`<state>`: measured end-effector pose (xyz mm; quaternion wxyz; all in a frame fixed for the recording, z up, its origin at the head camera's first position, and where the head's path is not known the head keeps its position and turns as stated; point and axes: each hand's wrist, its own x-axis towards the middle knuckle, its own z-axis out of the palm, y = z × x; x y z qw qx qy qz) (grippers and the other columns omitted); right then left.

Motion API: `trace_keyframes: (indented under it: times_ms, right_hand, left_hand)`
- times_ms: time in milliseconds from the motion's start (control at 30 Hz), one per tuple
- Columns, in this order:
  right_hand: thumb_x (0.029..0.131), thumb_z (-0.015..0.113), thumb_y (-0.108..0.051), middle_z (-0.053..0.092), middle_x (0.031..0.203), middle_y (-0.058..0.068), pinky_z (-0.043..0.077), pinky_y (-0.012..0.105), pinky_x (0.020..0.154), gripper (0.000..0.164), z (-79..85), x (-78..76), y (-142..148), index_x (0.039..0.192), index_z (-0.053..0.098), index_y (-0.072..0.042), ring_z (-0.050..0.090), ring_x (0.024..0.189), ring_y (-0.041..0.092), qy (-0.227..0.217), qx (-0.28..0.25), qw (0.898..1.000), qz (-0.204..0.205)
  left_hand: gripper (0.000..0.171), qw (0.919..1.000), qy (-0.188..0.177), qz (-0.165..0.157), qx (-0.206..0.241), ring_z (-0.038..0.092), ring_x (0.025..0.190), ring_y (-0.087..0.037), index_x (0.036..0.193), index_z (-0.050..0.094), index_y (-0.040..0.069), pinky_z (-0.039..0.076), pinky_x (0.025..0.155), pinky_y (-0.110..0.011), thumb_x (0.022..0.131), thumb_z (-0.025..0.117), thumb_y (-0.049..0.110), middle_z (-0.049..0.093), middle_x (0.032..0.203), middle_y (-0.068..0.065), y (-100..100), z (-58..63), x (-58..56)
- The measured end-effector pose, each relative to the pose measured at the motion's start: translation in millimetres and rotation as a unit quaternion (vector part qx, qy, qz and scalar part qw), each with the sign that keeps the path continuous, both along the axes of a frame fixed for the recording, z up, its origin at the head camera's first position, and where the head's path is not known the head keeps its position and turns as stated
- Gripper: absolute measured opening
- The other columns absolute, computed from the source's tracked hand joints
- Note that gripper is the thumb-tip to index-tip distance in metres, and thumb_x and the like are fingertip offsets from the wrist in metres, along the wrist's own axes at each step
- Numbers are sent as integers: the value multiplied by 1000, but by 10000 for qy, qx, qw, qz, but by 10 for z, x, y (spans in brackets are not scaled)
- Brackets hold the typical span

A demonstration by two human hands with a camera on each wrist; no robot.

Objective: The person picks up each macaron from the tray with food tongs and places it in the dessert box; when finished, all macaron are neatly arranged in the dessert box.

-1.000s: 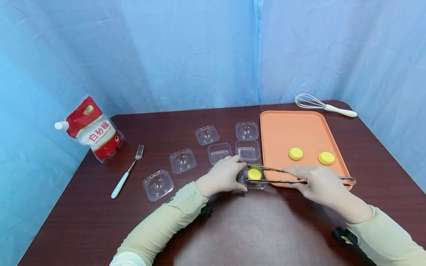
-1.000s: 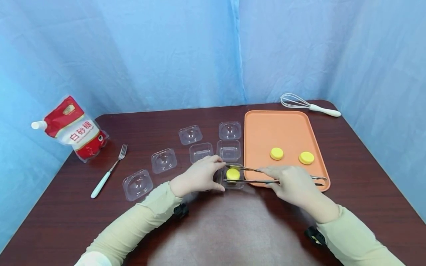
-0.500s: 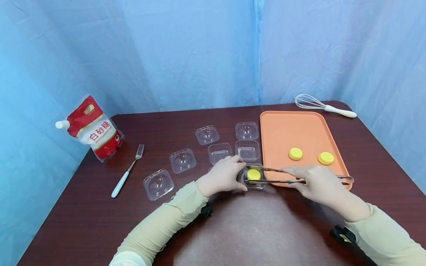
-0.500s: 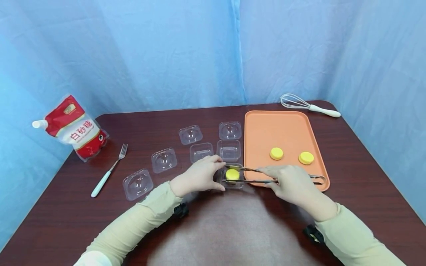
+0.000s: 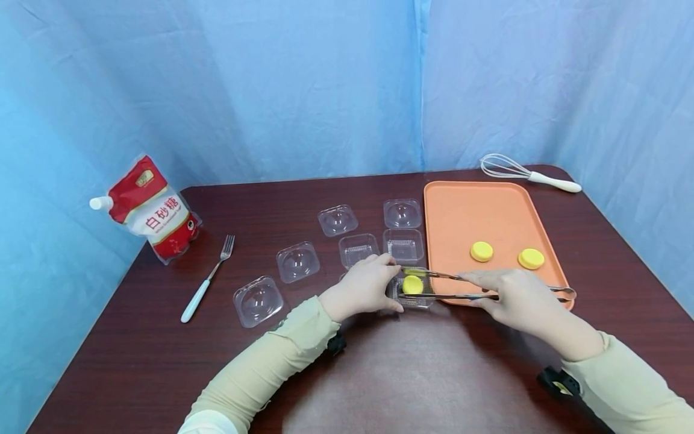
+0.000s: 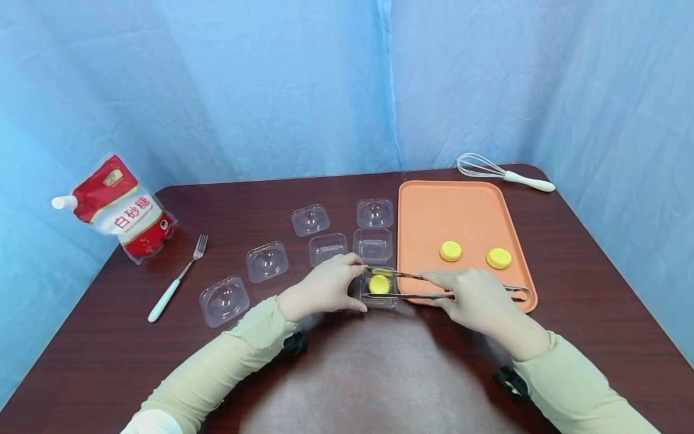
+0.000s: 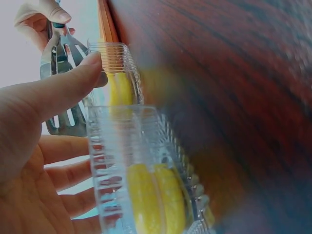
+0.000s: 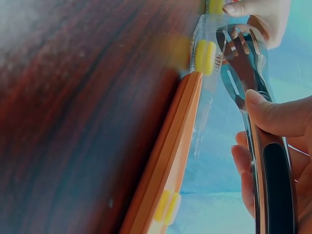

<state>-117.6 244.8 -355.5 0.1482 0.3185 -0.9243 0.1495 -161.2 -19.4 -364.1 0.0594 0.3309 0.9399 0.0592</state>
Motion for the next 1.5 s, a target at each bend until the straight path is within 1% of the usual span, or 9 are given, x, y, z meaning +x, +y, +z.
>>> trace_keyframes:
  times_ms: [200, 267, 400, 533, 667, 900, 1033, 1267, 1500]
  right_hand:
    - [66, 83, -8, 73, 92, 4, 30, 17, 44, 49, -10, 5, 15, 113, 70, -8, 52, 57, 3, -195, 30, 9997, -135]
    - [67, 83, -9, 73, 90, 4, 29, 17, 44, 51, -20, 4, 26, 116, 68, -9, 53, 58, 4, -339, 40, 9992, -217]
    - [67, 83, -10, 73, 90, 4, 32, 17, 45, 53, -39, -2, 56, 117, 67, -9, 65, 68, 14, -381, -86, 9988, -295]
    - [66, 84, -12, 73, 90, 4, 35, 18, 45, 53, -39, -2, 85, 116, 68, -10, 66, 69, 15, -314, -135, 9987, -379]
    - [66, 84, -13, 70, 81, 1, 33, 18, 43, 53, -35, -1, 113, 116, 68, -10, 58, 60, 8, -217, -122, 9987, -444]
    - [64, 84, -10, 69, 81, 1, 32, 18, 45, 55, -24, -12, 189, 117, 67, -8, 52, 59, 5, -5, -289, 9983, -515]
    - [65, 84, -10, 65, 77, 0, 29, 19, 44, 56, 4, -13, 241, 117, 66, -9, 42, 54, 0, 6, -338, 9970, -695]
    - [64, 84, -9, 66, 78, -1, 37, 22, 47, 57, 30, -7, 357, 118, 66, -10, 54, 58, 6, 78, -418, 9955, -842]
    - [62, 85, -9, 68, 80, 1, 33, 21, 45, 59, 1, -36, 490, 118, 66, -10, 55, 58, 8, 149, -519, 9933, -1020]
  left_hand:
    - [74, 10000, 8, -1, 11, 55, 107, -20, 131, 57, 8, 48, 89, -32, 74, 76, 51, 55, 125, -2, 0, 9, 2]
    - [73, 10000, -13, 8, 19, 55, 107, -20, 131, 57, 8, 48, 90, -32, 74, 76, 50, 55, 125, -2, 0, 12, 4]
    - [73, 10000, -47, 5, -21, 55, 108, -20, 131, 57, 8, 48, 91, -32, 75, 75, 50, 54, 126, -3, 2, 17, 7]
    - [74, 10000, -44, -1, -77, 55, 111, -21, 132, 56, 8, 48, 93, -33, 75, 75, 51, 54, 128, -4, 7, 22, 7]
    - [75, 9999, -51, 3, -111, 54, 114, -22, 133, 55, 7, 47, 94, -33, 75, 74, 52, 54, 129, -4, 8, 19, 5]
    - [75, 9999, -71, 0, -73, 54, 114, -21, 133, 55, 7, 47, 94, -33, 75, 75, 51, 53, 129, -4, 5, 3, 1]
    - [75, 10000, -79, 6, -45, 54, 113, -22, 133, 55, 7, 47, 94, -34, 75, 75, 50, 53, 130, -5, 5, 8, 7]
    - [75, 10000, -35, 2, -36, 54, 113, -22, 132, 55, 7, 47, 93, -33, 74, 75, 51, 53, 130, -5, 5, 13, 7]
    - [76, 10000, 5, -11, -29, 54, 114, -22, 133, 55, 7, 47, 94, -34, 74, 76, 51, 53, 130, -5, 0, 18, 10]
